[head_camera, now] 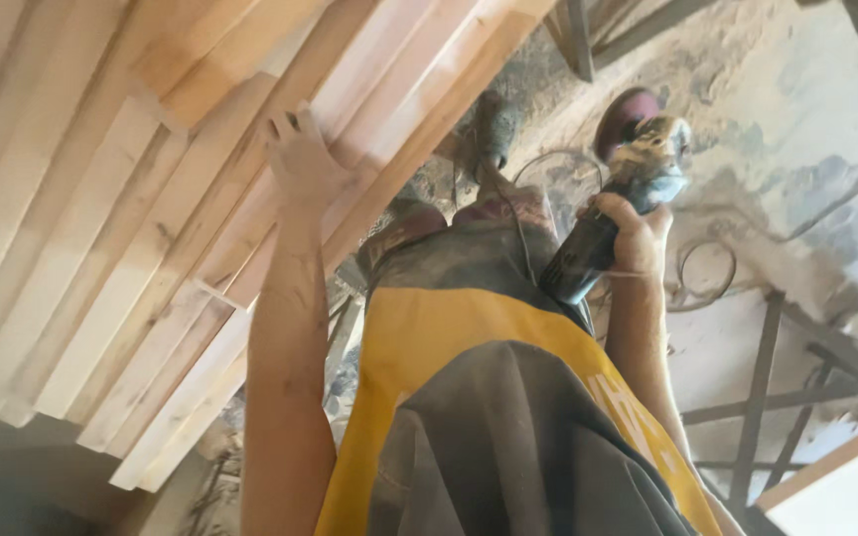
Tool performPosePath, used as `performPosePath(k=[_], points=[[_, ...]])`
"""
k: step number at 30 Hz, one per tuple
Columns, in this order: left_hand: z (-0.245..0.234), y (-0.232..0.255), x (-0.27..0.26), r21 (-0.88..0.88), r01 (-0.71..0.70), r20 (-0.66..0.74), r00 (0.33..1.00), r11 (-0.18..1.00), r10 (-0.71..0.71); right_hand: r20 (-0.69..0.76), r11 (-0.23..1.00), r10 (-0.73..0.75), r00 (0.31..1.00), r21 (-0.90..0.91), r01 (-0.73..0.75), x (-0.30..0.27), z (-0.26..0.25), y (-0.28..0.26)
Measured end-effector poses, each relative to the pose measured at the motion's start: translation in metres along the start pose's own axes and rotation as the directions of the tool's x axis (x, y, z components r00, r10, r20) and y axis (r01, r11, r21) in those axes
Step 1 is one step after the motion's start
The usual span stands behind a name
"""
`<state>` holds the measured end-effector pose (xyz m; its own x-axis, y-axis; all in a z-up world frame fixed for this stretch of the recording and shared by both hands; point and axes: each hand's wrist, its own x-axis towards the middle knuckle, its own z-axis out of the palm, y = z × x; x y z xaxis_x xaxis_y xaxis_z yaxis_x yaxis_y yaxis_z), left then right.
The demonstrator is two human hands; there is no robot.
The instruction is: The person sands the underside of long wooden beams using a handheld power sander, moving the sander along the length of the wood while holding onto other beams for stability.
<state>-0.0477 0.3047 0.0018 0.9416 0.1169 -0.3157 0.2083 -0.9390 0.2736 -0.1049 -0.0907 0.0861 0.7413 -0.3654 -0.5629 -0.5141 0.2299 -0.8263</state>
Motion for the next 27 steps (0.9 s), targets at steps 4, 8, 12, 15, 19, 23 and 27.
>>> performPosePath(k=[4, 8, 12, 15, 19, 23, 27], points=[[-0.023, -0.022, 0.019, -0.234, 0.053, 0.276, 0.961, 0.971, 0.014, -0.133, 0.999, 0.026, 0.991, 0.05, -0.019, -0.013, -0.009, 0.003], [-0.021, -0.019, 0.013, -0.237, -0.007, 0.389, 0.915, 0.971, 0.102, -0.082, 0.985, -0.01, 0.997, 0.173, 0.024, -0.008, -0.012, 0.001], [0.009, -0.016, -0.003, -0.027, -0.091, 0.209, 0.973, 0.995, 0.095, -0.067, 0.977, 0.036, 0.997, 0.211, -0.021, 0.006, -0.011, 0.005], [0.022, -0.027, -0.006, -0.133, -0.135, 0.211, 0.964, 0.982, 0.161, -0.026, 0.98, 0.049, 0.998, 0.196, -0.043, 0.027, -0.001, 0.002], [0.027, -0.031, -0.009, -0.144, -0.192, 0.163, 0.963, 0.971, 0.214, 0.061, 0.986, 0.01, 0.998, 0.163, -0.02, 0.046, 0.007, -0.011], [0.026, -0.014, -0.027, -0.116, -0.06, 0.158, 0.984, 0.991, 0.078, 0.191, 0.981, -0.001, 0.982, 0.193, -0.037, 0.064, 0.021, -0.02], [0.034, 0.011, -0.047, 0.027, -0.085, 0.043, 0.996, 0.996, 0.083, 0.236, 0.993, -0.019, 0.972, 0.114, -0.009, 0.08, 0.023, -0.029]])
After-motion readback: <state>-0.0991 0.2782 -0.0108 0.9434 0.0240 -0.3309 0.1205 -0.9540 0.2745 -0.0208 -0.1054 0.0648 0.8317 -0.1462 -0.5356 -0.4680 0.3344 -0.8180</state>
